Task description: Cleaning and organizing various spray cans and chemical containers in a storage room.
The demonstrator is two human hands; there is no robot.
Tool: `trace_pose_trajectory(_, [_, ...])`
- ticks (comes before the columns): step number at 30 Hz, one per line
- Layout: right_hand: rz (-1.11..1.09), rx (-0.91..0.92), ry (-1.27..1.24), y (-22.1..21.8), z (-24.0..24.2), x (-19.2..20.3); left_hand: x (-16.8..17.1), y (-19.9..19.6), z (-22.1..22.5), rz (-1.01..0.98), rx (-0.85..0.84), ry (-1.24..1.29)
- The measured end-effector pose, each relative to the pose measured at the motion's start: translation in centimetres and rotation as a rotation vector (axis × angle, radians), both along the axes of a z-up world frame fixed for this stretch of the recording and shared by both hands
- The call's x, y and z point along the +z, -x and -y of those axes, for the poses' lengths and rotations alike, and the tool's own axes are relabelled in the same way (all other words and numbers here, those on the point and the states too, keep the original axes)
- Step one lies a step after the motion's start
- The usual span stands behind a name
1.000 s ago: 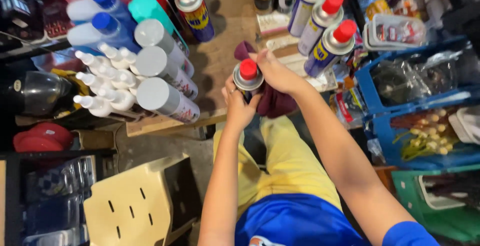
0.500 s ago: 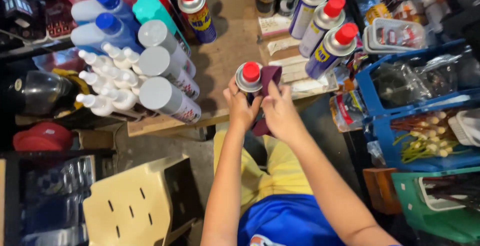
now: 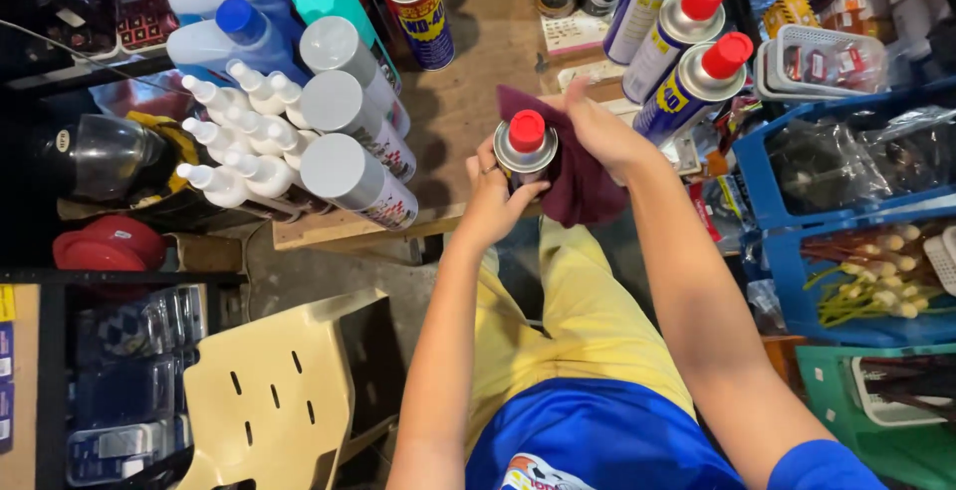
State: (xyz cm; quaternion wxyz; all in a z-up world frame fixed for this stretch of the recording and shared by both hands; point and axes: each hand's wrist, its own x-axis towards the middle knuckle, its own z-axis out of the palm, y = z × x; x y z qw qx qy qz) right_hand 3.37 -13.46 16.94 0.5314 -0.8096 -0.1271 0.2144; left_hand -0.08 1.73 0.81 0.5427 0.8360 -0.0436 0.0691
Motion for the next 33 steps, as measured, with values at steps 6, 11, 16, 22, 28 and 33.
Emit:
trace_pose_trajectory(6, [-0.002, 0.174, -0.001, -4.5, -1.2, -3.0, -2.0, -1.5, -1.4, -0.044, -0.044, -0.067])
trace_pose_trajectory(11, [0.014, 0.141, -0.168, -1.8, 0.0, -4.8, -0.7, 0.8, 0.0, -0.004, -0.034, -0.128])
trace_pose_trajectory(16, [0.082, -0.012, -0.086, -2.0, 2.1, -14.2, -1.9, 1.0, 1.0, -0.028, 0.066, -0.126])
trace_pose_trajectory(22, [0.749, -0.07, -0.026, 1.3, 0.9, -14.9, -4.6, -1.5, 1.9, -0.108, 0.306, -0.324])
trace_pose_trajectory(28, [0.593, -0.18, 0.235, 6.4, -1.9, -10.2, -1.6, 0.3, 4.3, -0.216, 0.468, 0.133])
trace_pose_trajectory(33, [0.693, -0.202, -0.048, 4.0, -0.5, -12.0, -4.9, 2.3, 2.9, -0.06, 0.287, -0.105])
